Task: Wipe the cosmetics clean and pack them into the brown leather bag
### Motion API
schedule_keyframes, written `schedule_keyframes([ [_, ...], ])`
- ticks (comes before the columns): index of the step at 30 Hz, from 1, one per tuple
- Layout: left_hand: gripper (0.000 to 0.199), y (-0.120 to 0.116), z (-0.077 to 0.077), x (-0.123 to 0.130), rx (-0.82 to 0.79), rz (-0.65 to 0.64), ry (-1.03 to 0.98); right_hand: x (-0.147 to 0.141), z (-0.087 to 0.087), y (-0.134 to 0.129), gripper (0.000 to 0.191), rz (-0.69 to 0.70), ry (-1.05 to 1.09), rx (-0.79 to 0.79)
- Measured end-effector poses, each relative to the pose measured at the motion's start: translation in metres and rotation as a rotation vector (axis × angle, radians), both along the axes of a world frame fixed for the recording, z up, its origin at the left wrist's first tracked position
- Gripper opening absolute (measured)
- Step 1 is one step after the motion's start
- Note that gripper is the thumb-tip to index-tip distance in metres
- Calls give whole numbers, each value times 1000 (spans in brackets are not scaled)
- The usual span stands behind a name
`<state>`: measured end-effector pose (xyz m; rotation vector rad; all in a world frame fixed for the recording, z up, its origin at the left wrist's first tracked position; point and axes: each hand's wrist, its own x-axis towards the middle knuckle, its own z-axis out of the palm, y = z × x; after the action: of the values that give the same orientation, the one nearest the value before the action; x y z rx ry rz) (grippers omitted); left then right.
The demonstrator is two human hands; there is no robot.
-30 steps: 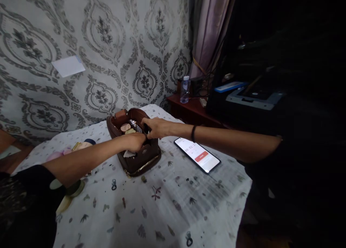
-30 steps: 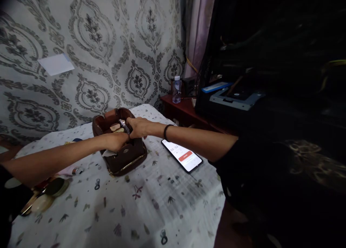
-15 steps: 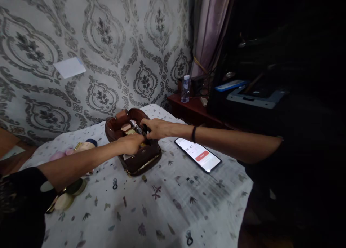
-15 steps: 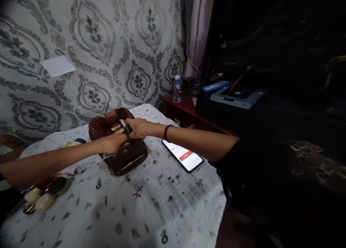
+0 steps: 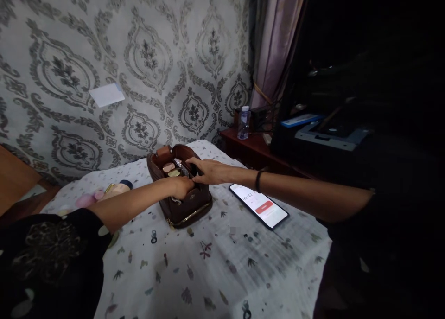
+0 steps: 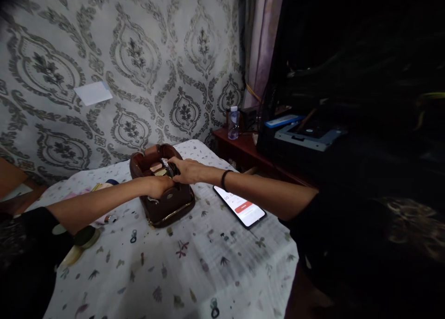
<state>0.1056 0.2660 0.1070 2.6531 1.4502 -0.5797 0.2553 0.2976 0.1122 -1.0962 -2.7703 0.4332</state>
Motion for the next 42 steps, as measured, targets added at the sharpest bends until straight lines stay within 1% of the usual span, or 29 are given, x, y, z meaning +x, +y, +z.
schedule_keyframes([
  [3,9,-1,4,2,-48,16,78,2,-2,-1,68,-12,18,-2],
  [7,15,-5,11,5,-59,38,134,8,-3,-5,72,4,61,-16],
  [10,14,-4,19,6,-21,72,143,13,-1,-8,75,6,73,-33],
  [13,18,-6,32,2,57,118,120,18,3,-15,78,-14,76,-45],
  [15,23,-12,43,-4,174,152,46,22,3,-21,78,-46,88,-28],
  [17,23,-24,51,-12,380,176,-113,26,2,-27,75,-69,115,-2],
  [19,19,-43,54,-20,580,192,-315,31,1,-34,68,-71,155,36],
  [20,16,-54,52,-25,642,196,-409,33,1,-36,62,-66,174,68],
  [21,14,-66,48,-29,669,202,-484,33,2,-37,56,-60,192,111],
  [23,16,-90,32,-38,685,218,-609,29,8,-34,43,-56,201,207],
  [25,17,-113,8,-46,657,227,-692,16,18,-24,37,-72,161,297],
  [26,17,-123,-5,-49,630,227,-735,6,24,-16,37,-88,123,332],
  [28,14,-139,-33,-54,611,237,-823,-20,34,4,46,-126,30,386],
  [29,12,-145,-46,-55,600,238,-859,-35,37,15,53,-149,-23,377],
  [31,13,-153,-70,-57,557,247,-916,-64,40,38,68,-179,-104,297],
  [33,13,-158,-89,-58,489,297,-953,-89,37,57,81,-166,-155,196],
  [35,13,-161,-103,-59,421,384,-984,-106,32,72,94,-168,-194,140],
  [37,13,-162,-112,-62,361,462,-1016,-116,25,82,101,-192,-219,134],
  [39,16,-161,-117,-64,311,512,-1041,-122,20,89,100,-208,-237,156],
  [42,20,-159,-117,-66,251,547,-1069,-125,15,94,90,-195,-250,207],
])
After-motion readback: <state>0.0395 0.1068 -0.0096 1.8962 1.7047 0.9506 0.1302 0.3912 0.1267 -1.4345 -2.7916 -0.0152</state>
